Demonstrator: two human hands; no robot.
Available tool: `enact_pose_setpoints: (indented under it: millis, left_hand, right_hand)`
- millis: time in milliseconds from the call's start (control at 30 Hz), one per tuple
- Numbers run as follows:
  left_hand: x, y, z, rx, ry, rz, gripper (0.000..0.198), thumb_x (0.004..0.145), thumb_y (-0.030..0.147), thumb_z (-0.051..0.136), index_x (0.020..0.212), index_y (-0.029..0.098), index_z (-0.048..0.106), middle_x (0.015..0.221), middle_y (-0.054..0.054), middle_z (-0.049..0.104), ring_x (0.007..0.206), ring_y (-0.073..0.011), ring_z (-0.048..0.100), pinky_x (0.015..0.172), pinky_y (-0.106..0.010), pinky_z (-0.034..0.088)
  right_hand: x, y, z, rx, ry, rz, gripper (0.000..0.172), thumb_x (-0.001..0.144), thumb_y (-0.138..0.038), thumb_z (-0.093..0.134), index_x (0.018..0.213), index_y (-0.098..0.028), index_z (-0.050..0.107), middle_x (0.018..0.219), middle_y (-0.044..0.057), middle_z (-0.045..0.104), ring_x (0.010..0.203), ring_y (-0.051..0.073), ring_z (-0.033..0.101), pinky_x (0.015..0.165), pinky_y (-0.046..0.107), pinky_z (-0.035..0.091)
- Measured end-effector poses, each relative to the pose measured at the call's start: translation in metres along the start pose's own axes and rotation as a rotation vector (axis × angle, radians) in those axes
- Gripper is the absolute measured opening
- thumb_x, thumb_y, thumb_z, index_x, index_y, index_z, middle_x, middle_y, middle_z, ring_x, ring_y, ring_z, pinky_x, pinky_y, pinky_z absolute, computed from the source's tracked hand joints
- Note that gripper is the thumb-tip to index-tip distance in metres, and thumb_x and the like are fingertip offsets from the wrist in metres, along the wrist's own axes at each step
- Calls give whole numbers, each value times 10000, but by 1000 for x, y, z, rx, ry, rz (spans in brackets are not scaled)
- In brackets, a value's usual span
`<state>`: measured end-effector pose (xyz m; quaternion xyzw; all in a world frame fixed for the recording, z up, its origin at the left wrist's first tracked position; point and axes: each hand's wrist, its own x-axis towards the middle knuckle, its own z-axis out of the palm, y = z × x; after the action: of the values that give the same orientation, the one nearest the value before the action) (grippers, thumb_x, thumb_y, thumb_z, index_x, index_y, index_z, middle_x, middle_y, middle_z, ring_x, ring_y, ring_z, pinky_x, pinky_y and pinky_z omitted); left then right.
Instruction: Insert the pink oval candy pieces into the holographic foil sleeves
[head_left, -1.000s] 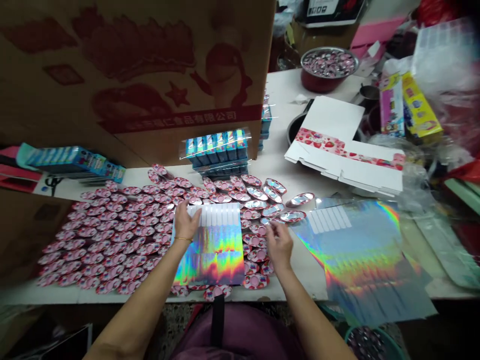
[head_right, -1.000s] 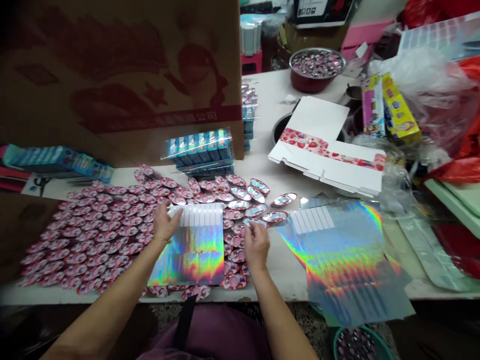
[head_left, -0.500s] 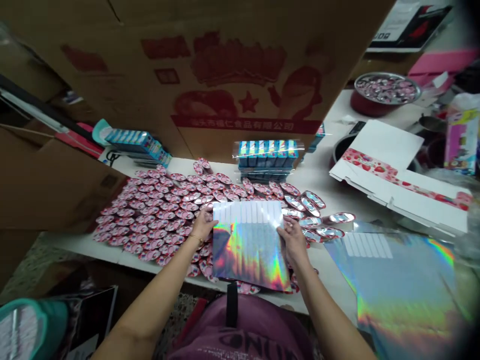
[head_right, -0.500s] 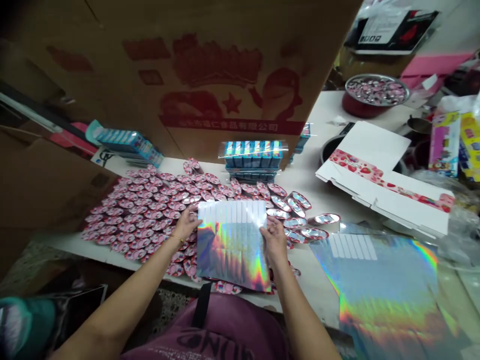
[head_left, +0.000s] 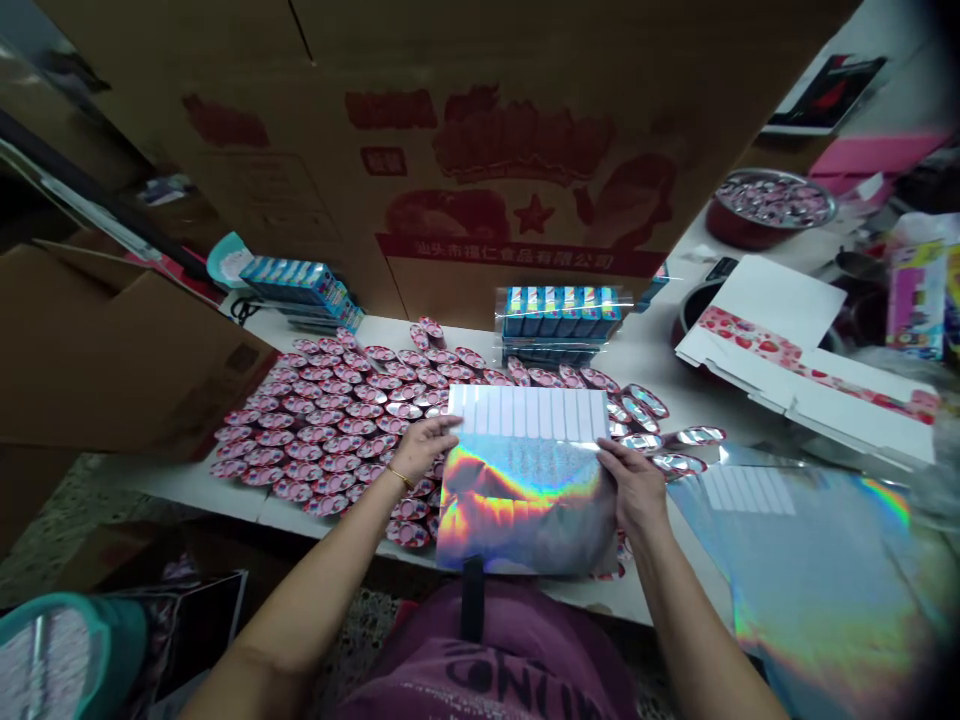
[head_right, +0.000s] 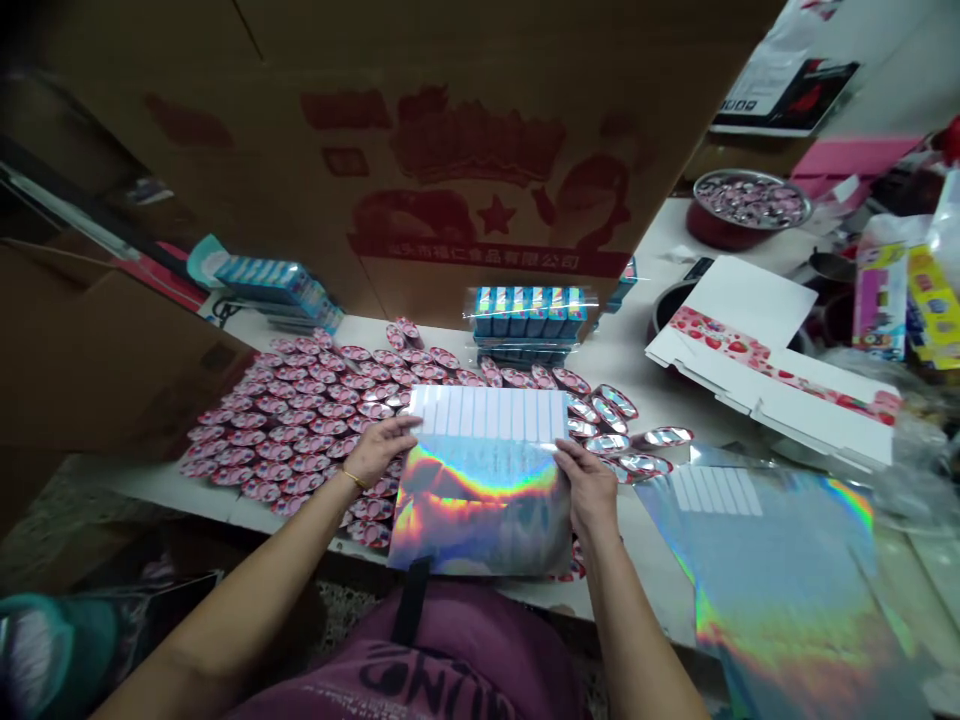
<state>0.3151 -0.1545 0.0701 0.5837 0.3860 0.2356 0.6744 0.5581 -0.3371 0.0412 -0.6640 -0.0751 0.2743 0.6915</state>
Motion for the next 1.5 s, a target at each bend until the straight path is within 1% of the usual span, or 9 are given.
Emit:
enact_pose_setpoints:
  millis: [233,533,633,733,833,1000,1100,1267,1500]
  left_hand:
    - [-19,41,-15,181,-77,109,498,617,364,660,1041,109,611,883,-51,641,744,-137,555,681,-251,444]
    - [-58,81,-26,636,104,501,143,746,280,565,773,189,672,752,-38,556,759,-153,515,717,-280,428]
    - [-78,100,-24,671,176,608,130,762,250,543,747,190,657,761,-31,495,767,-142,493,716,-269,428]
    - [-100,117,-21,719,143,686,108,751,231,552,745,198,654,861,-56,519,849,-161,501,777,-299,431]
    - [-118,124,-26,723,69,667,76,720,247,585,717,224,658,986,-71,591,952,-211,522,872,-376,415]
    - [-132,117,-46,643,-120,441,158,712,273,588,839,277,682,782,-35,691,695,-196,628,644,-312,513]
    - [-137,114,-53,617,-59,464,138,708,288,576,776,321,692,714,-2,694,631,-188,634,586,-297,522]
    - [-133,104,-64,495,264,386,94,682,311,603,746,332,669,712,48,689,627,-183,627,631,-317,534]
    - [-75,76,-43,195,113,125,196,666,364,629,725,178,650,694,-6,650,648,-137,597,629,-242,496]
  right_hand:
    - [-19,-36,5,-101,-117,-14,481,494,-320,751,951,-202,660,945,26,659,791,152,584,702,278,479]
    - [-51,-76,-9,-779,-295,-605,280,667,-468,624,815,-239,685,839,55,633,807,211,571,766,378,440]
    - [-80,-89,23,-930,-284,-931,484,627,-526,641,1019,-243,620,1074,107,565,995,271,509,857,427,393]
    - [-113,-93,73,-981,-600,-1144,562,693,-509,588,1175,-234,501,1163,110,533,1084,269,465,863,409,392]
    - [-135,-85,109,-958,-675,-1332,227,843,-273,438,1013,-199,570,815,52,648,757,147,580,662,257,426]
    - [-150,-70,112,-914,-559,-1639,163,842,-136,415,820,-160,574,487,-29,519,466,92,465,472,246,296]
    - [-148,-62,91,-918,-556,-1610,112,845,-177,452,866,-158,560,490,-38,510,478,88,467,476,248,285]
    - [-134,-29,38,-1019,-487,-1389,259,838,-331,491,623,-188,513,445,-31,485,444,89,451,486,248,277]
    - [-100,-36,-5,-1111,-463,-905,375,858,-414,415,582,-196,544,485,-11,523,458,82,448,498,214,265]
